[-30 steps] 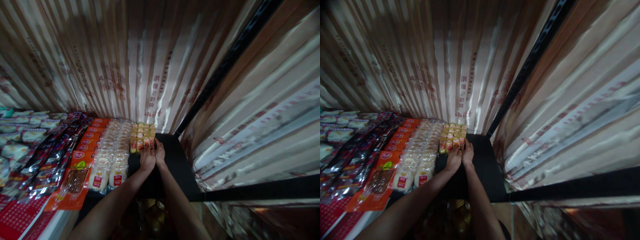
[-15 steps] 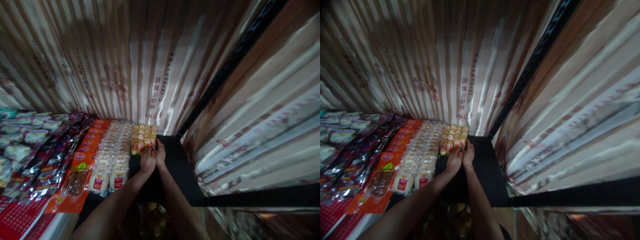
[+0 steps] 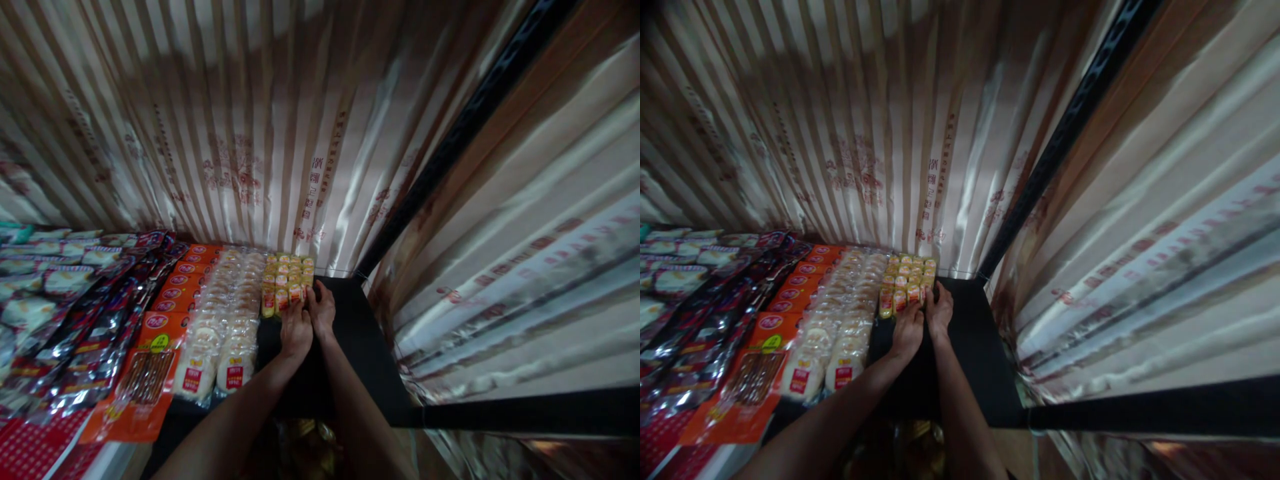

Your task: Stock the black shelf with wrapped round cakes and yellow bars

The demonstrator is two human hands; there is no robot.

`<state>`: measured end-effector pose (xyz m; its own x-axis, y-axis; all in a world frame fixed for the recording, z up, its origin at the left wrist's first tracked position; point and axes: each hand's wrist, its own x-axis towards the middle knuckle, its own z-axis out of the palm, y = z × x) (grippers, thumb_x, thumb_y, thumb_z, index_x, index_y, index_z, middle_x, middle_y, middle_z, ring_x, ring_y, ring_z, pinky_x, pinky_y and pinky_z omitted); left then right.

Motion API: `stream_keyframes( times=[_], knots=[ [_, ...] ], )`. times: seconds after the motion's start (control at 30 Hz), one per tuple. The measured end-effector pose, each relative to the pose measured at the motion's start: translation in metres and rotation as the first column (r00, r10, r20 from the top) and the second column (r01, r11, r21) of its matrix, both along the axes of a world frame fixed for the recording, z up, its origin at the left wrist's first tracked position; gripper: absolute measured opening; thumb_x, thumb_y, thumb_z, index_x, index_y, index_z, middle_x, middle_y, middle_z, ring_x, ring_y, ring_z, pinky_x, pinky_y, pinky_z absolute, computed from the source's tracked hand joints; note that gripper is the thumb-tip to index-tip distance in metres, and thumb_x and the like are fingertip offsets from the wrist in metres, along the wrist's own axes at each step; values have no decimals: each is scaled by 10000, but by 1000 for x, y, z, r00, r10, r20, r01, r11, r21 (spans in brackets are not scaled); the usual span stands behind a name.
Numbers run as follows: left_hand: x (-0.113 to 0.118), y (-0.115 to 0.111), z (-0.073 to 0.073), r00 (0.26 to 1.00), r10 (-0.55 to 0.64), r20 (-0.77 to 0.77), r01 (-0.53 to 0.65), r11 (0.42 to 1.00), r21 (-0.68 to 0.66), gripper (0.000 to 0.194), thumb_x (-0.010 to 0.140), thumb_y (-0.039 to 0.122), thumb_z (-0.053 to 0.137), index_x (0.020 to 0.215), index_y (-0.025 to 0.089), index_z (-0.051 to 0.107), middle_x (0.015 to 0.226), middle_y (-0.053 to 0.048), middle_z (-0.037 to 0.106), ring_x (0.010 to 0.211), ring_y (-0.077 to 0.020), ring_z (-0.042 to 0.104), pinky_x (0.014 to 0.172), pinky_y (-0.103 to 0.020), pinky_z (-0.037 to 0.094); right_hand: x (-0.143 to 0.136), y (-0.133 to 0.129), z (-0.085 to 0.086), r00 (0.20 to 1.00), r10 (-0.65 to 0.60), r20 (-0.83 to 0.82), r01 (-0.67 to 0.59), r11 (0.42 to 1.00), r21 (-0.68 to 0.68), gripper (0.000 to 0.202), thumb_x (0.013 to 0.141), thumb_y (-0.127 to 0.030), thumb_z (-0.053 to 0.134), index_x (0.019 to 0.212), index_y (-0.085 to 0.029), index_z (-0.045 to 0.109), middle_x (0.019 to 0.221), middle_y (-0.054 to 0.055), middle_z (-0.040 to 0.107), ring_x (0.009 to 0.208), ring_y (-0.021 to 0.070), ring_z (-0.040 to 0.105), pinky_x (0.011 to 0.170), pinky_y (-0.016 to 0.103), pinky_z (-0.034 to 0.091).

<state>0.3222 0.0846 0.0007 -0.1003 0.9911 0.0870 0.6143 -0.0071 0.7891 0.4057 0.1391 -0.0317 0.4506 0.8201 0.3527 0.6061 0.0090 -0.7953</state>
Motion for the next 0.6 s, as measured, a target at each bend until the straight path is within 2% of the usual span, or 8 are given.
stream_keyframes(
  times=[0.07, 0.17, 0.27, 0.4, 0.5, 0.6],
  knots=[
    [1, -1, 2, 1000, -1, 1, 1, 1000, -6, 380, 827, 134, 363, 1121, 85, 599, 1212, -131, 597, 1185, -212, 506, 1070, -370, 344, 0, 5, 1, 1000, -3, 14, 3, 1000, 19, 748, 787, -647, 350, 1147, -32, 580, 1106, 214, 595, 1058, 280, 530, 947, 428, 395],
    [0, -1, 5, 1000, 1, 8, -1, 999, -40, 377, 835, 147, 368, 1133, 104, 595, 1228, -118, 589, 1191, -212, 498, 1071, -365, 340, -5, 11, 3, 998, 50, -31, -50, 999, 8, 818, 815, -656, 260, 1268, -8, 469, 1297, 233, 480, 1245, 287, 398, 1053, 442, 284],
    [-1, 0, 6, 999, 10, 34, -8, 997, -81, 375, 839, 154, 370, 1142, 121, 589, 1237, -116, 580, 1200, -213, 487, 1073, -365, 332, -13, 12, 5, 977, 168, -130, -175, 984, -42, 768, 859, -614, 178, 1360, -59, 358, 1423, 172, 359, 1344, 237, 272, 1108, 424, 202],
    [-2, 2, 7, 996, 23, 81, -16, 997, -79, 378, 834, 142, 367, 1143, 149, 584, 1232, -104, 583, 1192, -212, 491, 1075, -384, 323, -19, 11, 7, 939, 282, -198, -294, 955, -36, 709, 880, -591, 159, 1385, -124, 331, 1462, 97, 316, 1367, 179, 230, 1138, 379, 150],
    [-2, 2, 7, 996, 19, 90, -13, 998, -62, 369, 835, 144, 361, 1120, 146, 594, 1209, -104, 596, 1181, -209, 498, 1066, -376, 335, -15, 13, 8, 937, 251, -243, -274, 960, -65, 735, 865, -619, 175, 1404, -135, 295, 1483, 82, 272, 1378, 177, 197, 1145, 374, 126],
    [-2, 1, 9, 997, 22, 71, -17, 997, -71, 369, 842, 152, 352, 1113, 108, 598, 1210, -124, 593, 1182, -217, 496, 1061, -361, 342, -13, 18, 8, 943, 188, -276, -229, 965, -127, 809, 846, -643, 149, 1417, -79, 242, 1504, 114, 194, 1392, 190, 139, 1147, 359, 92]
  ],
)
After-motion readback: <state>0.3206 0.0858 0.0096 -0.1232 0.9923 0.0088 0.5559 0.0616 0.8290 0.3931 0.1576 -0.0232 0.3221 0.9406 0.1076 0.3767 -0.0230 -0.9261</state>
